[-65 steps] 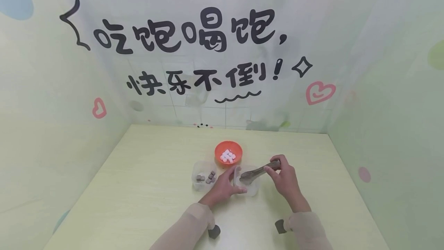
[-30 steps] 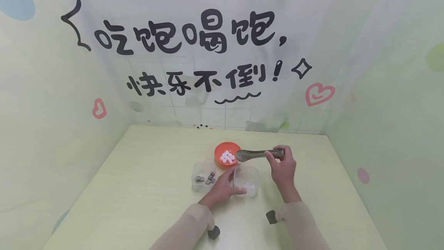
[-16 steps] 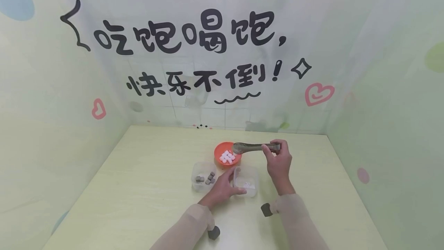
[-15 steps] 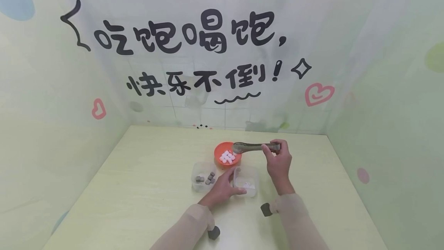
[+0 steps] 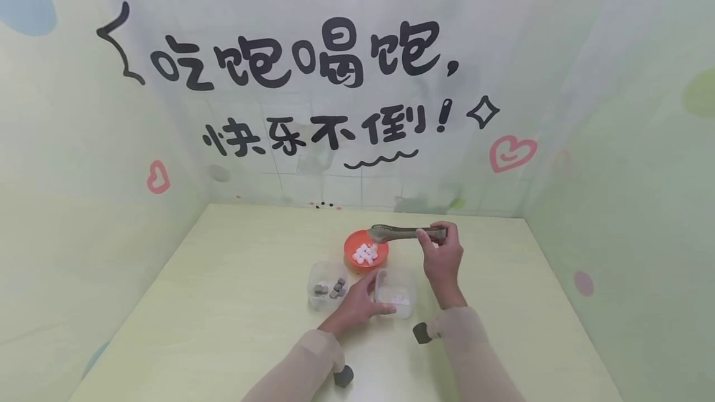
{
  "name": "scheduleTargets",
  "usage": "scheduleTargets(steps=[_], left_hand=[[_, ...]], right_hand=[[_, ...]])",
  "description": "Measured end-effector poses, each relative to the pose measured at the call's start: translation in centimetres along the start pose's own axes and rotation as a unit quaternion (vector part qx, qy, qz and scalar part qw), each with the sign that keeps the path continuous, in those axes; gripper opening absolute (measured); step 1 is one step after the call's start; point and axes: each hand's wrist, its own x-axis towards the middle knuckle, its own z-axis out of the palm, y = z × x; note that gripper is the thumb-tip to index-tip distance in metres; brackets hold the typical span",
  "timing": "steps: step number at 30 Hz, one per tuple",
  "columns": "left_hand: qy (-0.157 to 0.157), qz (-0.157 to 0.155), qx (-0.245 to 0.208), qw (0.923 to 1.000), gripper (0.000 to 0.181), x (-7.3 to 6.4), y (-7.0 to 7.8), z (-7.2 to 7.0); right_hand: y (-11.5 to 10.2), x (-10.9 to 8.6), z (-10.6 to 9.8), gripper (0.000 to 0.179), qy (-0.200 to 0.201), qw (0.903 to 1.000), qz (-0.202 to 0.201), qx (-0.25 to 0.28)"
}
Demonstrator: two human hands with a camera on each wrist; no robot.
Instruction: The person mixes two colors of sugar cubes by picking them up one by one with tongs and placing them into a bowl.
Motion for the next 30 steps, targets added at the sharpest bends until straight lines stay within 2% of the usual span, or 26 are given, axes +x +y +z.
scheduleTargets(steps=[12, 23, 30], left_hand=[[-0.002, -0.005, -0.014, 0.9999, 0.092, 0.0, 0.1, -0.1], [-0.012, -0.011, -0.005, 0.9999, 0.093, 0.1, 0.5, -0.1], [-0.013, -0.002, 0.001, 0.9999, 0.094, 0.1, 0.7, -0.2]], right_hand=[[0.2, -0.3, -0.1, 0.029, -0.004, 0.9998, 0.000, -0.019], [0.4, -0.7, -0.5, 0.032, -0.010, 0.9996, 0.005, -0.027], [0.8, -0.8, -0.9, 0.029, -0.022, 0.9996, 0.012, -0.015]])
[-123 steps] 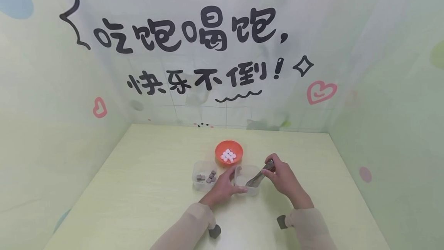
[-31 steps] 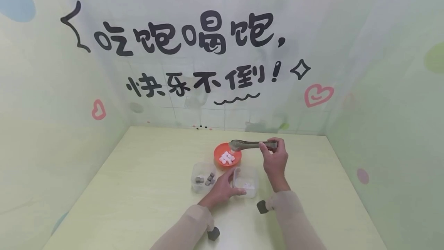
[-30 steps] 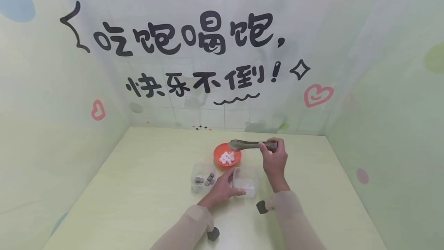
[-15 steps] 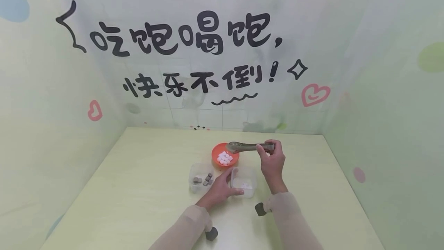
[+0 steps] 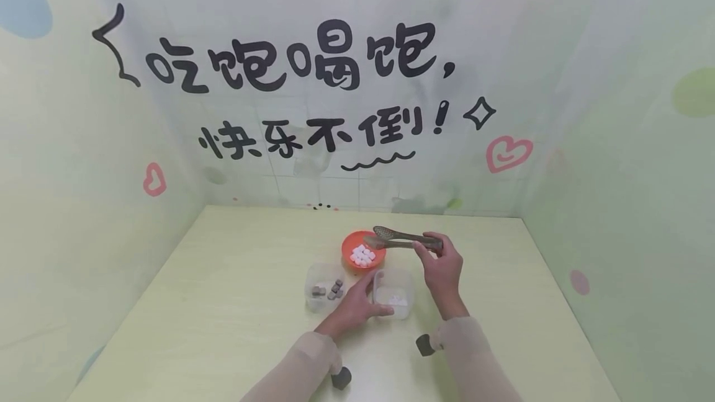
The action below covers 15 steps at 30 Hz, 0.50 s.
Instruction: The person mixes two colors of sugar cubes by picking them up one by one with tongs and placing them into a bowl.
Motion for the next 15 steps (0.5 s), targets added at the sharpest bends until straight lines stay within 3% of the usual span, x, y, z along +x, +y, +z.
scheduleTargets(steps=[5, 12, 15], left_hand=[[0.004, -0.002, -0.003, 1.0000, 0.099, -0.3, 0.4, 0.1], [0.020, -0.003, -0.011, 0.9997, 0.101, -0.8, 0.6, 0.0], [0.029, -0.001, -0.025, 0.9993, 0.100, -1.2, 0.8, 0.0]], right_hand=[[0.0, -0.3, -0.4, 0.028, -0.003, 1.0000, -0.007, -0.003], [3.5, -0.3, -0.8, 0.030, 0.003, 1.0000, 0.006, 0.006], [3.9, -0.7, -0.7, 0.030, 0.005, 1.0000, 0.005, 0.003]])
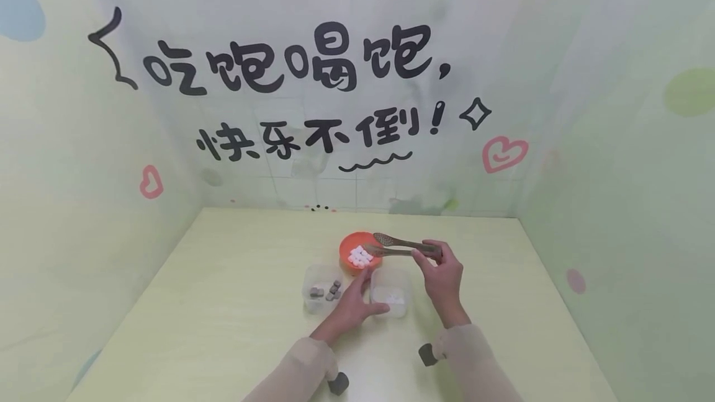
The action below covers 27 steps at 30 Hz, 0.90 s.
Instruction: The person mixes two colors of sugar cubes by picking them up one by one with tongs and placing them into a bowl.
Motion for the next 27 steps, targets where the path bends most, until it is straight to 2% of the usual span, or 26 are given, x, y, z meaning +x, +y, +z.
scheduleTargets(steps=[4, 11, 15, 19, 27], left_hand=[[0.015, 0.010, -0.017, 0.9997, 0.099, -0.6, 0.0, 0.3], [0.036, 0.045, -0.049, 0.9971, 0.099, -1.7, -0.6, 0.3], [0.034, 0.043, -0.052, 0.9971, 0.103, -2.5, -0.9, 0.0], [0.016, 0.029, -0.048, 0.9983, 0.105, -3.3, -1.1, -0.4], [-0.051, 0.019, -0.034, 0.9980, 0.098, -4.6, -0.9, -1.2]], right_hand=[[0.3, -0.5, 0.1, 0.029, -0.006, 0.9999, -0.011, 0.002], [0.4, -1.3, 0.3, 0.029, -0.012, 0.9998, -0.014, 0.007], [0.4, -1.6, 0.3, 0.029, -0.012, 0.9998, -0.016, 0.004], [0.3, -1.8, 0.4, 0.029, -0.015, 0.9997, -0.018, 0.003], [-0.8, -2.5, 0.4, 0.030, -0.028, 0.9995, 0.011, 0.010]])
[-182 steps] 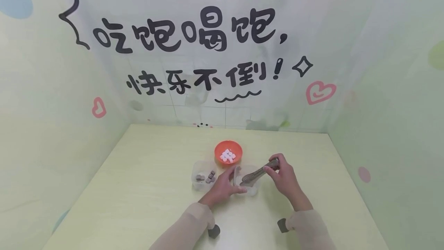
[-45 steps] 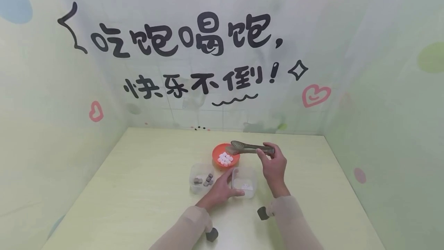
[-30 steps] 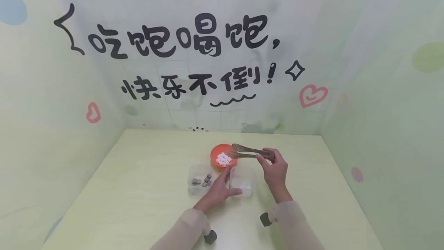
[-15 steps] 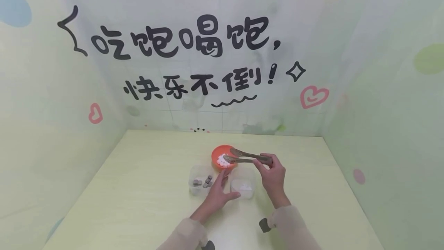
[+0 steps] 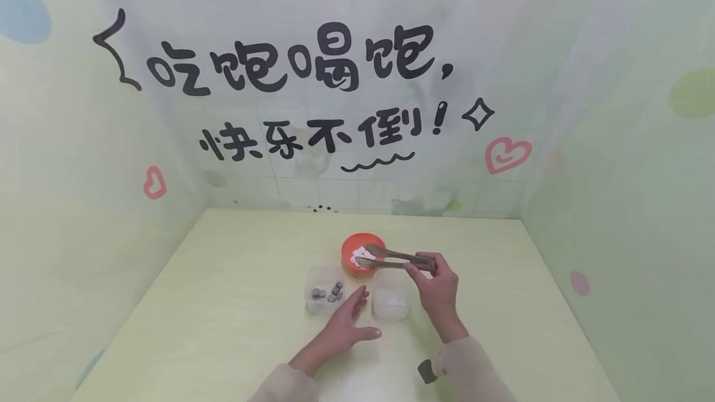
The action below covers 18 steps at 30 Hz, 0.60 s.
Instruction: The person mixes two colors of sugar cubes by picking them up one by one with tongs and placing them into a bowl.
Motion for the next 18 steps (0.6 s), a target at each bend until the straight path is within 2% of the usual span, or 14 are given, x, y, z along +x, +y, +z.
scheduleTargets(steps=[7, 12, 18], left_hand=[[-0.022, -0.008, 0.022, 0.9995, 0.092, -0.7, 0.4, -0.9], [-0.027, -0.013, 0.030, 0.9991, 0.080, -1.2, 0.4, -1.6], [-0.040, -0.010, 0.029, 0.9987, 0.066, -1.9, 0.1, -3.0]], right_hand=[[-2.7, -0.7, 0.2, 0.029, -0.015, 0.9995, -0.026, 0.004], [-2.9, -0.9, 0.3, 0.029, -0.031, 0.9984, -0.030, 0.036], [-3.0, -1.3, 0.5, 0.027, -0.032, 0.9978, -0.048, 0.032]])
